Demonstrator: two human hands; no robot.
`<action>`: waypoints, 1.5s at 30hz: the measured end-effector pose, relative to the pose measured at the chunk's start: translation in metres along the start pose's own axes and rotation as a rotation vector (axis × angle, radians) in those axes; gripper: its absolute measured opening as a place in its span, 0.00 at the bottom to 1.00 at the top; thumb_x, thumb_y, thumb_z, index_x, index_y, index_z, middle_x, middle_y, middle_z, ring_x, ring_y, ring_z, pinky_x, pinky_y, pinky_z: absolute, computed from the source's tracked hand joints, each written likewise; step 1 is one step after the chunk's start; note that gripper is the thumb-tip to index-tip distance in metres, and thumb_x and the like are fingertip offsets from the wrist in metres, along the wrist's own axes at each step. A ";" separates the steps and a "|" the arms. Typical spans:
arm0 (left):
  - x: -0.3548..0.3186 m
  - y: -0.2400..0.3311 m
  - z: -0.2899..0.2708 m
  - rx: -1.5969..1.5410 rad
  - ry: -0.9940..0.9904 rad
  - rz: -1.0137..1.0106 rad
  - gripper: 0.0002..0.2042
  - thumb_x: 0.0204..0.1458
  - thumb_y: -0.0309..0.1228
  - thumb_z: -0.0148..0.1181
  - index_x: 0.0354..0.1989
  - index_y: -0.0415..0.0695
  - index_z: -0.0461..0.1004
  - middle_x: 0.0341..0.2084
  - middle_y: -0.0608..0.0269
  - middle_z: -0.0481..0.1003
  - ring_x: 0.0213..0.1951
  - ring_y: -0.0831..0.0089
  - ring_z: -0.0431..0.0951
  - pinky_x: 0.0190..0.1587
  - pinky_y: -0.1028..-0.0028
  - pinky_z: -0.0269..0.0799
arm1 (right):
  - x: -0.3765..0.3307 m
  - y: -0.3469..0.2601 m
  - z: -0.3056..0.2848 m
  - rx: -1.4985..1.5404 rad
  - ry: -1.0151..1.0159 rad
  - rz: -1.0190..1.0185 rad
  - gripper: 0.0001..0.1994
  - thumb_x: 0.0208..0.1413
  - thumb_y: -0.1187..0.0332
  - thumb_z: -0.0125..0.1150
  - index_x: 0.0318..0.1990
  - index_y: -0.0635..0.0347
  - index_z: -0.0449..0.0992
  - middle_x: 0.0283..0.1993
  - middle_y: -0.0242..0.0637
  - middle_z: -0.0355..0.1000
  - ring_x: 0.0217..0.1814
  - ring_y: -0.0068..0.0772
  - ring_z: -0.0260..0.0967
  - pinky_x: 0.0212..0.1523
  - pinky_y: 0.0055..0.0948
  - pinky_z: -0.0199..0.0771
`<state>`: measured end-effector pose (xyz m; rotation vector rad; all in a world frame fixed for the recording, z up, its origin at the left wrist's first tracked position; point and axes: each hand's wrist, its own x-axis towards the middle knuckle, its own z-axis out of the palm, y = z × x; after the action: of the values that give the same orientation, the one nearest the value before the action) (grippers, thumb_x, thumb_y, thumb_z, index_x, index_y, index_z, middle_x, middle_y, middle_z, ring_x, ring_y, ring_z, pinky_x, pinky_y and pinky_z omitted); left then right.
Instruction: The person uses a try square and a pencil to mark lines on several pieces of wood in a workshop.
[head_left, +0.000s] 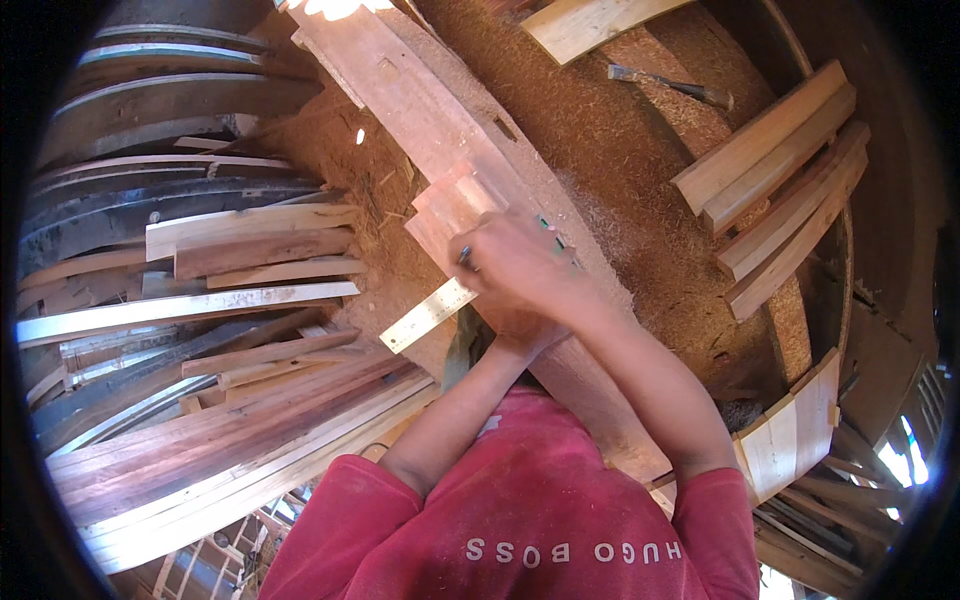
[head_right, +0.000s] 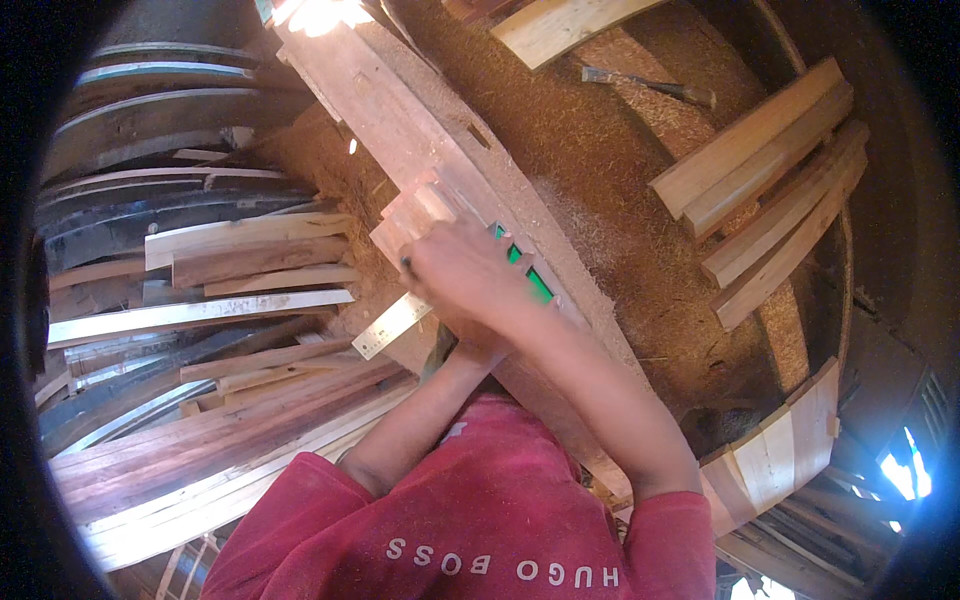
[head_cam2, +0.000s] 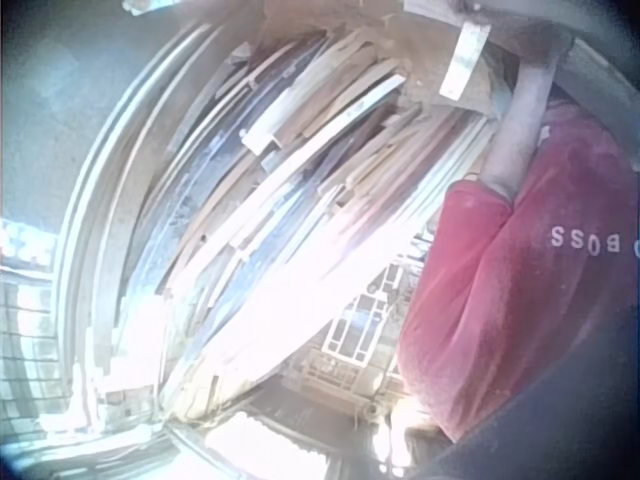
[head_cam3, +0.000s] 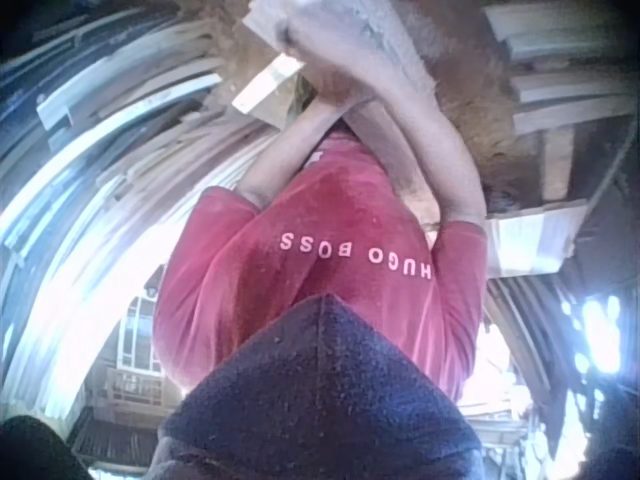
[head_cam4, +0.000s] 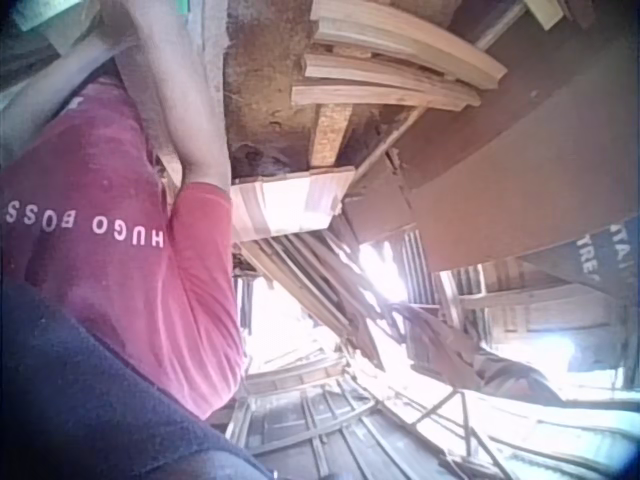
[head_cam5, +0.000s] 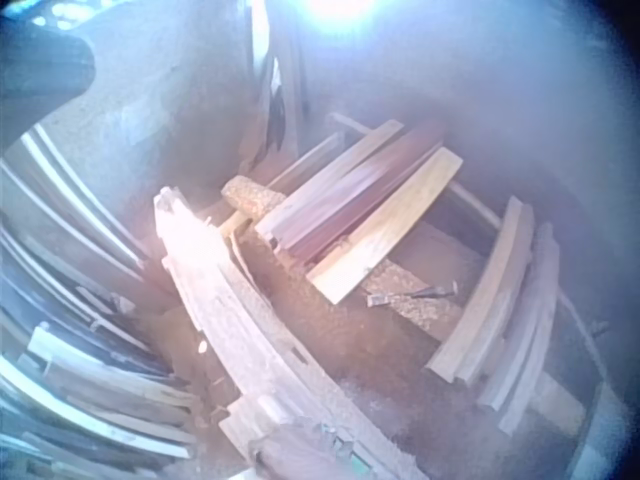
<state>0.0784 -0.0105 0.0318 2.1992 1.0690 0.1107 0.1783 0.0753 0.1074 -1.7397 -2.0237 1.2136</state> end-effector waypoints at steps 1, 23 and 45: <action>-0.003 -0.010 0.015 -0.182 -0.003 -0.014 0.36 0.58 0.57 0.58 0.70 0.47 0.65 0.70 0.53 0.60 0.72 0.49 0.57 0.74 0.46 0.47 | -0.003 0.005 -0.010 -0.035 0.001 0.062 0.06 0.57 0.63 0.65 0.33 0.54 0.83 0.32 0.39 0.80 0.45 0.44 0.78 0.48 0.50 0.73; 0.011 0.009 -0.012 0.128 0.222 0.130 0.33 0.42 0.50 0.72 0.57 0.47 0.72 0.63 0.50 0.64 0.67 0.50 0.62 0.66 0.50 0.57 | -0.039 0.077 -0.065 0.082 0.450 0.326 0.10 0.57 0.64 0.60 0.38 0.62 0.80 0.40 0.58 0.77 0.50 0.58 0.76 0.55 0.49 0.74; -0.050 0.066 -0.017 0.651 -0.785 1.080 0.60 0.30 0.53 0.81 0.76 0.54 0.55 0.69 0.51 0.62 0.70 0.49 0.61 0.69 0.38 0.54 | -0.630 0.000 0.309 1.307 2.044 0.999 0.09 0.67 0.59 0.63 0.44 0.51 0.73 0.29 0.23 0.67 0.25 0.13 0.60 0.18 0.17 0.56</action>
<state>0.0835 -0.0661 0.0953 2.7386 -0.6464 -0.6558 0.1614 -0.6259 0.1254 -1.4914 0.7161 0.0681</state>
